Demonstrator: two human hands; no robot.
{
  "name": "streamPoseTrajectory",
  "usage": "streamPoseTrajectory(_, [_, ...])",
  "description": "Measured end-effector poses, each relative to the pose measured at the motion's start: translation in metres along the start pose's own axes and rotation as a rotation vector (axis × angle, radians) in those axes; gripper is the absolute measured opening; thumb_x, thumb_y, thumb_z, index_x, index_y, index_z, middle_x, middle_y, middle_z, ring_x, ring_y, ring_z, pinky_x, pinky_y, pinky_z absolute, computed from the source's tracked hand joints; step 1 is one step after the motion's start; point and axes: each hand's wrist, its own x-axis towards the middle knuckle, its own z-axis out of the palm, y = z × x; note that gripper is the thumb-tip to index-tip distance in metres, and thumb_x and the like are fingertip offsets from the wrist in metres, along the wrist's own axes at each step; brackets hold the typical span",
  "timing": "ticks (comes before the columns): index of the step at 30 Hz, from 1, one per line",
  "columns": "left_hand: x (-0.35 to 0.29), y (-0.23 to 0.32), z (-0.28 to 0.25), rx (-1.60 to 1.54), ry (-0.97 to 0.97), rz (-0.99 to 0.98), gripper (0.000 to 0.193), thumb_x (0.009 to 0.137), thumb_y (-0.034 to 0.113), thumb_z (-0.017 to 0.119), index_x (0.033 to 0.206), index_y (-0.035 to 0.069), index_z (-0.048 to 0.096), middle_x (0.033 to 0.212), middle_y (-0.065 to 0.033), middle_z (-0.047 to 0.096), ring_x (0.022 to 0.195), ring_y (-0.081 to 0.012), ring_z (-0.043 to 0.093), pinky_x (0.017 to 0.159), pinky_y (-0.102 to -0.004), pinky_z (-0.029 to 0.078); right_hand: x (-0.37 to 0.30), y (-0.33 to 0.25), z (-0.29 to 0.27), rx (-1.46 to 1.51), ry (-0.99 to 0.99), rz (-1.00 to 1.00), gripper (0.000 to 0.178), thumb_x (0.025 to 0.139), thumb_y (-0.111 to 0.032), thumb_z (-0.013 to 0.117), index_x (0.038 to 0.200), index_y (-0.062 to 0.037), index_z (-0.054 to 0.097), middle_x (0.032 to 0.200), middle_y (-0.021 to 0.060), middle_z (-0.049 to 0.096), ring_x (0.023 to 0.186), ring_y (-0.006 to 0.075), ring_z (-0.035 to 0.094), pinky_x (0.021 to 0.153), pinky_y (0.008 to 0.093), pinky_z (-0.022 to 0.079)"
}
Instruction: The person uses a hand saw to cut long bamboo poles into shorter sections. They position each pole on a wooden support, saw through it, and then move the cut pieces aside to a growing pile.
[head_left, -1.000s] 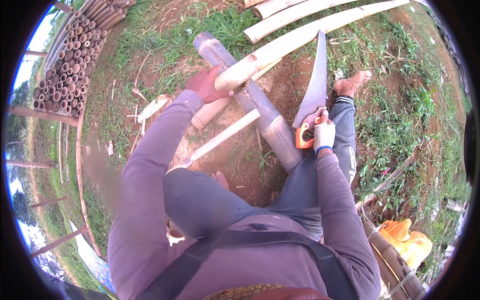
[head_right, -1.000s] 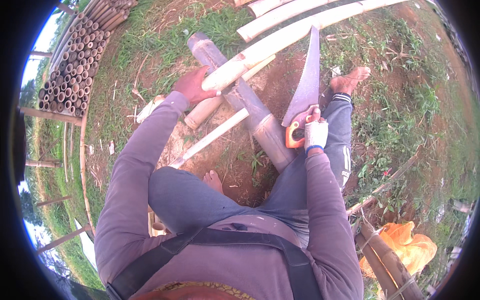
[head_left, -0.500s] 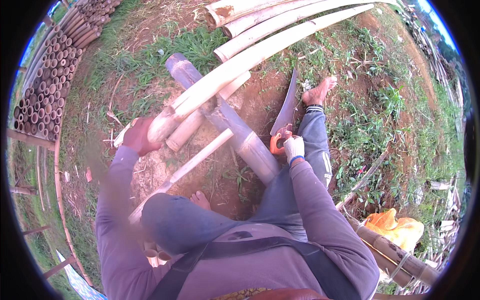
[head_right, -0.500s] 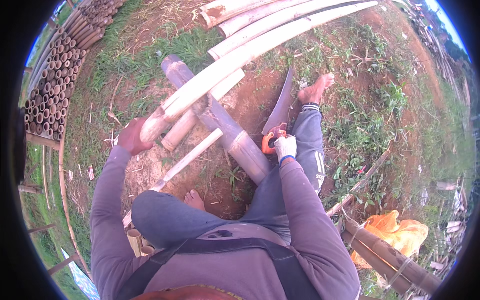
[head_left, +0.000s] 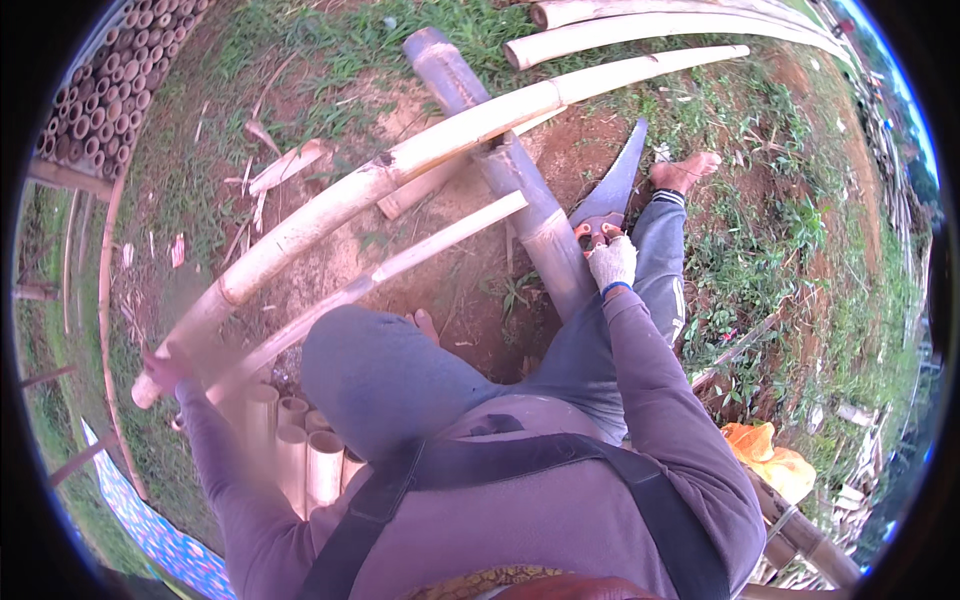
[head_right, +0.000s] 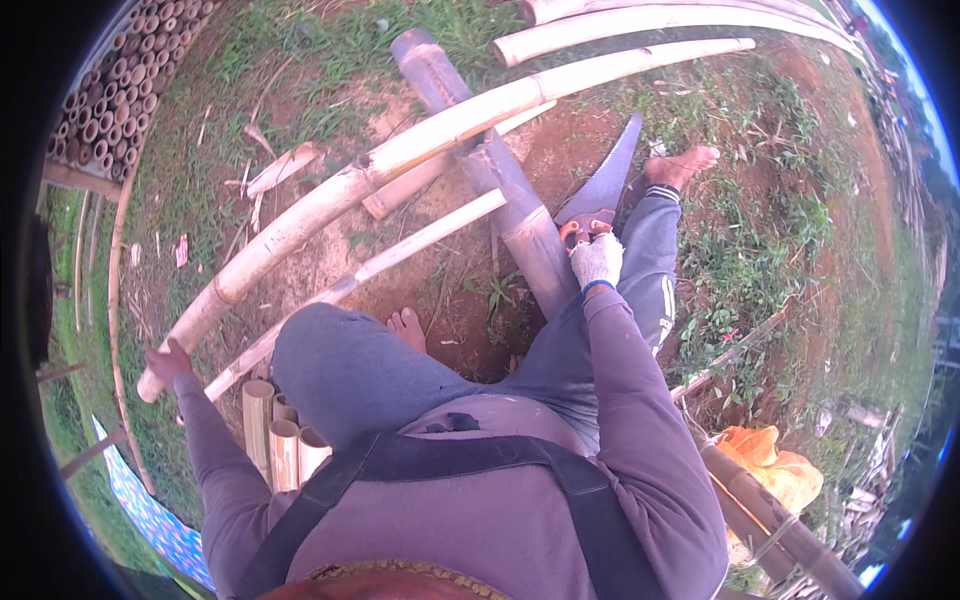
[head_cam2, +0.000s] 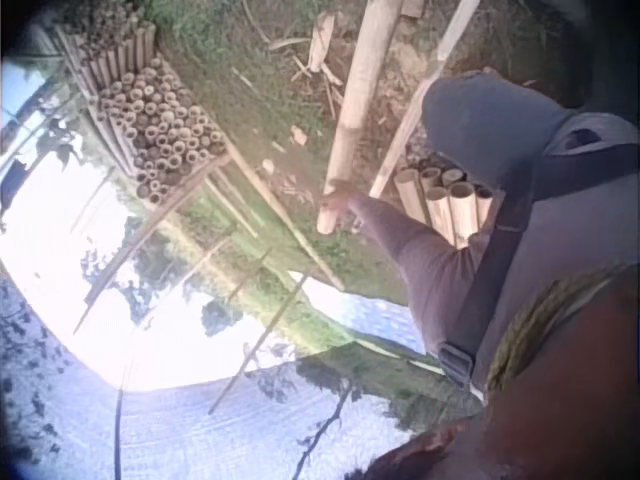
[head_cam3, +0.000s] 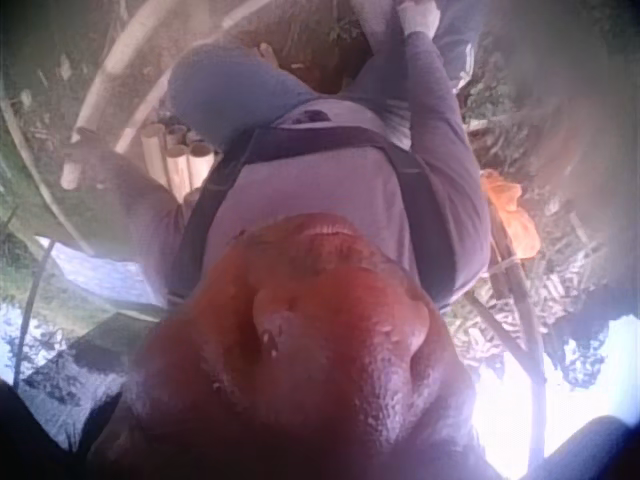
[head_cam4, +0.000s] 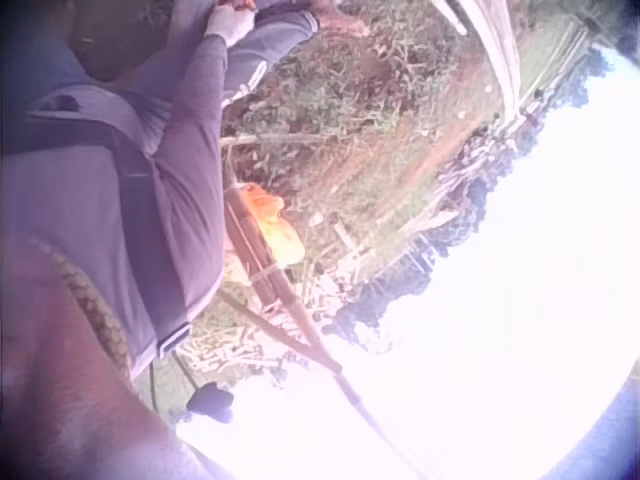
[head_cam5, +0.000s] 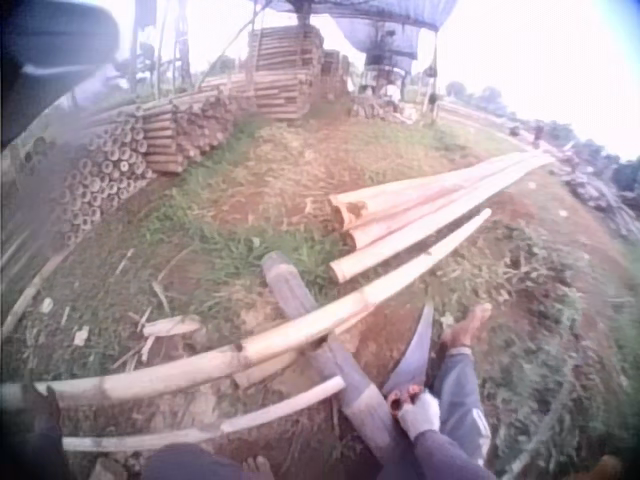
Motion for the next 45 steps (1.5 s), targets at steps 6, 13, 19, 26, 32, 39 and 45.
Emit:
streamPoseTrajectory(6, [-0.158, 0.167, -0.02, -0.332, -0.005, 0.814, 0.074, 0.088, 0.057, 0.081, 0.145, 0.014, 0.062, 0.152, -0.0166, 0.052, 0.144, -0.0371, 0.046, 0.12, -0.0558, 0.033, -0.053, -0.104, -0.024, -0.188, 0.172, -0.682, 0.037, 0.093, -0.026, 0.075, 0.123, -0.0047, 0.07, 0.123, 0.0192, 0.071, 0.112, 0.0414, 0.068, 0.099, 0.0552, 0.051])
streamPoseTrajectory(13, [-0.193, 0.201, -0.005, -0.371, -0.095, 0.81, 0.085, 0.084, 0.056, 0.083, 0.154, 0.017, 0.054, 0.158, -0.016, 0.046, 0.151, -0.0391, 0.037, 0.126, -0.0596, 0.022, -0.088, -0.207, 0.012, -0.348, -0.162, -1.238, 0.065, 0.087, -0.034, 0.082, 0.142, -0.0078, 0.06, 0.143, 0.0145, 0.062, 0.137, 0.0375, 0.056, 0.119, 0.0552, 0.04])
streamPoseTrajectory(19, [-0.167, 0.213, 0.009, -0.279, -0.268, 0.707, 0.079, 0.085, 0.038, 0.087, 0.154, 0.021, 0.052, 0.155, -0.0108, 0.051, 0.148, -0.0354, 0.043, 0.125, -0.0556, 0.028, -0.086, -0.23, 0.043, -0.596, -0.417, -1.198, 0.068, 0.085, -0.036, 0.082, 0.143, -0.0078, 0.061, 0.129, 0.0147, 0.066, 0.126, 0.035, 0.062, 0.117, 0.0542, 0.04])
streamPoseTrajectory(26, [-0.123, 0.193, 0.049, -0.197, -0.481, 0.729, 0.081, 0.087, 0.033, 0.086, 0.157, 0.019, 0.046, 0.16, -0.0063, 0.052, 0.151, -0.0276, 0.046, 0.129, -0.0521, 0.028, -0.082, -0.223, 0.003, -0.658, -0.413, -1.244, 0.044, 0.09, -0.039, 0.073, 0.122, -0.0092, 0.076, 0.112, 0.0164, 0.075, 0.102, 0.0371, 0.073, 0.091, 0.0538, 0.054])
streamPoseTrajectory(32, [-0.11, 0.147, 0.033, -0.014, -0.567, 0.477, 0.078, 0.091, 0.03, 0.084, 0.159, 0.023, 0.045, 0.166, -0.0025, 0.047, 0.157, -0.0255, 0.041, 0.127, -0.0677, 0.027, -0.08, -0.195, -0.04, -0.585, -0.471, -1.269, 0.049, 0.086, -0.033, 0.079, 0.128, -0.0091, 0.072, 0.112, 0.0149, 0.07, 0.104, 0.0367, 0.069, 0.087, 0.0543, 0.053])
streamPoseTrajectory(39, [-0.201, 0.164, -0.039, -0.439, -0.408, 0.676, 0.074, 0.089, 0.052, 0.079, 0.151, 0.018, 0.057, 0.146, -0.0156, 0.063, 0.136, -0.0379, 0.059, 0.122, -0.0529, 0.036, -0.076, -0.183, -0.033, -0.415, -0.682, -1.306, 0.031, 0.094, -0.036, 0.079, 0.102, -0.0066, 0.074, 0.083, 0.0155, 0.07, 0.079, 0.0403, 0.069, 0.07, 0.0541, 0.049])
streamPoseTrajectory(45, [-0.255, 0.144, -0.001, -0.211, -0.62, 0.826, 0.048, 0.084, 0.045, 0.08, 0.125, 0.021, 0.067, 0.11, -0.0036, 0.072, 0.108, -0.0244, 0.069, 0.102, -0.044, 0.045, -0.058, -0.197, -0.028, -0.207, -0.83, -1.192, 0.038, 0.087, -0.039, 0.088, 0.087, -0.0038, 0.074, 0.073, 0.0196, 0.069, 0.072, 0.0428, 0.068, 0.063, 0.0505, 0.05])
